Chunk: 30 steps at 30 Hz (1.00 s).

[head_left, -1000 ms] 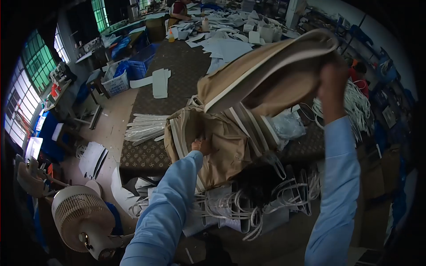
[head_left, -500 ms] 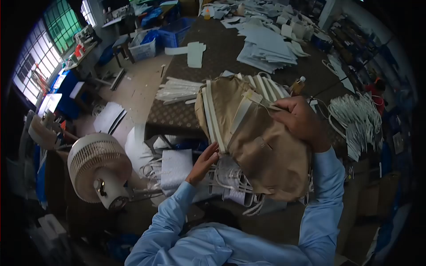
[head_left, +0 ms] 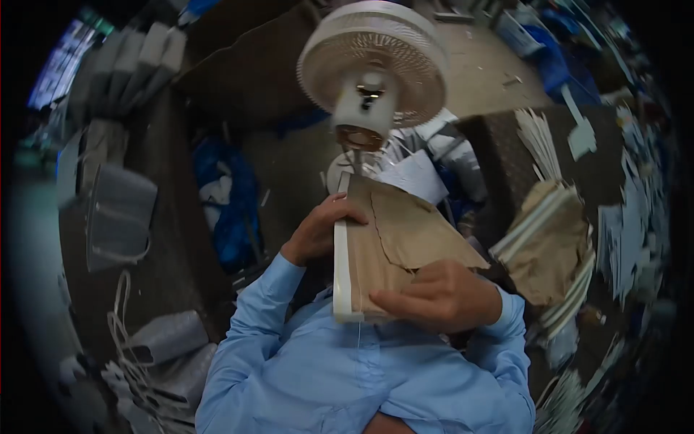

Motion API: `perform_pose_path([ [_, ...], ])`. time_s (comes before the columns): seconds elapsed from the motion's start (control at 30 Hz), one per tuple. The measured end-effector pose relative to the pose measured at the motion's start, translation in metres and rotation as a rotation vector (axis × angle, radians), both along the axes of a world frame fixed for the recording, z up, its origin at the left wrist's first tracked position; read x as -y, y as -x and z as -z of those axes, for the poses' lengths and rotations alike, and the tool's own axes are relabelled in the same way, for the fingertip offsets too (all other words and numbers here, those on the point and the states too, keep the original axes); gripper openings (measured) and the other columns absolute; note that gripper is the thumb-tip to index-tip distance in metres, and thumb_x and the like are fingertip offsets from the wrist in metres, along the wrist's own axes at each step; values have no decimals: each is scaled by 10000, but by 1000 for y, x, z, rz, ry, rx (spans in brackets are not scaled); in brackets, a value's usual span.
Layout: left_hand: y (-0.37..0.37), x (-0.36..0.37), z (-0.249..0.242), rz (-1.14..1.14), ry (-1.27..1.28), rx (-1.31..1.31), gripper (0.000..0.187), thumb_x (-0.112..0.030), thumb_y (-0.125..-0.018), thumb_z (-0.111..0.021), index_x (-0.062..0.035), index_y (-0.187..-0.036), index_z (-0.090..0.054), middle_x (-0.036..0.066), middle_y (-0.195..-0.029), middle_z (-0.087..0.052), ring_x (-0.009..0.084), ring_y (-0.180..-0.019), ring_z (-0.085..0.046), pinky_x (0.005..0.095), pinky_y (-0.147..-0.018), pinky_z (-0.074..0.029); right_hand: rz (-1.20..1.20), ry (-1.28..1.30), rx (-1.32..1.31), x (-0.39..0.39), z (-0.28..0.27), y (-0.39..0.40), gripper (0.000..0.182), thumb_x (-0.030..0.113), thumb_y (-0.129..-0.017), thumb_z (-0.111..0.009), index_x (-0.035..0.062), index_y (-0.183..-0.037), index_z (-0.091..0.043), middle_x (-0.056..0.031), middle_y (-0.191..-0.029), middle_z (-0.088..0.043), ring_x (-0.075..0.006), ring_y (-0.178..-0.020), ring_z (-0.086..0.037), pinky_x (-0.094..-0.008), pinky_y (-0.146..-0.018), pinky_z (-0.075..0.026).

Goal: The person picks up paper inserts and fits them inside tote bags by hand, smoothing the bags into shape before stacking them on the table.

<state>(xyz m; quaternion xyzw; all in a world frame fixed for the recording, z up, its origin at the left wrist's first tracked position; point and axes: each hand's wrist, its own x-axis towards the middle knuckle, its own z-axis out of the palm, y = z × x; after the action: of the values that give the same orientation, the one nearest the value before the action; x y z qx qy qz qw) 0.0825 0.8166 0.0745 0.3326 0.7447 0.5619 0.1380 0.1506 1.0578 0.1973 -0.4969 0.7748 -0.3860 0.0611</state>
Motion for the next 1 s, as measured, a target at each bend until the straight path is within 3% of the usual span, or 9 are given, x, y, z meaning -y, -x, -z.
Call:
perform_pose_path([
  [0.17,-54,115,1,-515,149,-225,155,-62,-747,-666,-65,-900,-644,72,-896,-674,250,-874,-636,417,-942,-404,-279,-14,74,63,11,64,504,107,-690,-676,68,-1188,-612,-25,-635,-540,-190,-501,-548,-321,-460,-428],
  [0.33,-50,193,10,-733,360,-418,121,-37,-686,-645,-68,-795,-602,75,-801,-628,275,-793,-619,381,-743,-462,-553,-218,696,116,51,159,488,48,-780,-663,4,-1255,-561,-194,-1172,-607,-293,-1033,-617,-338,-857,-484],
  [0.4,-32,211,32,-708,486,-455,84,-70,-693,-632,-75,-765,-590,68,-761,-612,276,-750,-610,374,-716,-455,-230,26,914,144,60,167,543,123,-777,-697,-53,-1260,-525,-205,-1214,-587,-313,-1134,-567,-374,-968,-423],
  [0.57,34,218,68,-605,784,-482,73,-111,-720,-601,-116,-791,-617,50,-741,-626,231,-751,-629,339,-711,-428,-159,-492,167,294,94,160,623,287,-689,-775,-33,-1179,-564,-242,-1121,-620,-357,-1010,-626,-405,-841,-497],
  [0.63,46,235,67,-564,773,-467,87,-113,-722,-602,-123,-805,-624,46,-733,-628,223,-759,-635,345,-716,-424,162,-760,-125,331,145,155,510,286,-669,-791,8,-1054,-607,-219,-932,-666,-406,-859,-640,-438,-710,-518],
  [0.73,65,266,50,-595,823,-433,92,-134,-721,-618,-109,-809,-627,57,-770,-636,219,-796,-644,393,-825,-425,231,-542,43,364,139,183,324,255,-706,-744,26,-903,-626,-199,-769,-661,-405,-772,-640,-457,-630,-507],
  [0.87,67,327,-2,-1061,728,-632,209,-182,-757,-678,-87,-933,-616,107,-957,-631,250,-949,-612,486,-1020,-334,273,-586,156,374,178,238,234,168,-764,-646,-12,-914,-637,-243,-864,-659,-423,-845,-640,-435,-684,-508],
  [0.93,65,389,-26,-1353,450,-538,267,-164,-789,-683,-74,-1027,-602,128,-1034,-621,289,-1011,-587,481,-985,-376,269,-485,101,378,189,276,247,180,-771,-637,-21,-914,-635,-251,-869,-655,-427,-849,-637,-442,-695,-501],
  [1.0,65,451,-39,-1579,498,-470,267,-134,-812,-674,-47,-1056,-608,137,-1083,-619,317,-1011,-589,445,-930,-427,274,-383,56,389,194,309,262,193,-778,-628,-30,-914,-634,-259,-875,-650,-431,-854,-634,-448,-706,-495],
])
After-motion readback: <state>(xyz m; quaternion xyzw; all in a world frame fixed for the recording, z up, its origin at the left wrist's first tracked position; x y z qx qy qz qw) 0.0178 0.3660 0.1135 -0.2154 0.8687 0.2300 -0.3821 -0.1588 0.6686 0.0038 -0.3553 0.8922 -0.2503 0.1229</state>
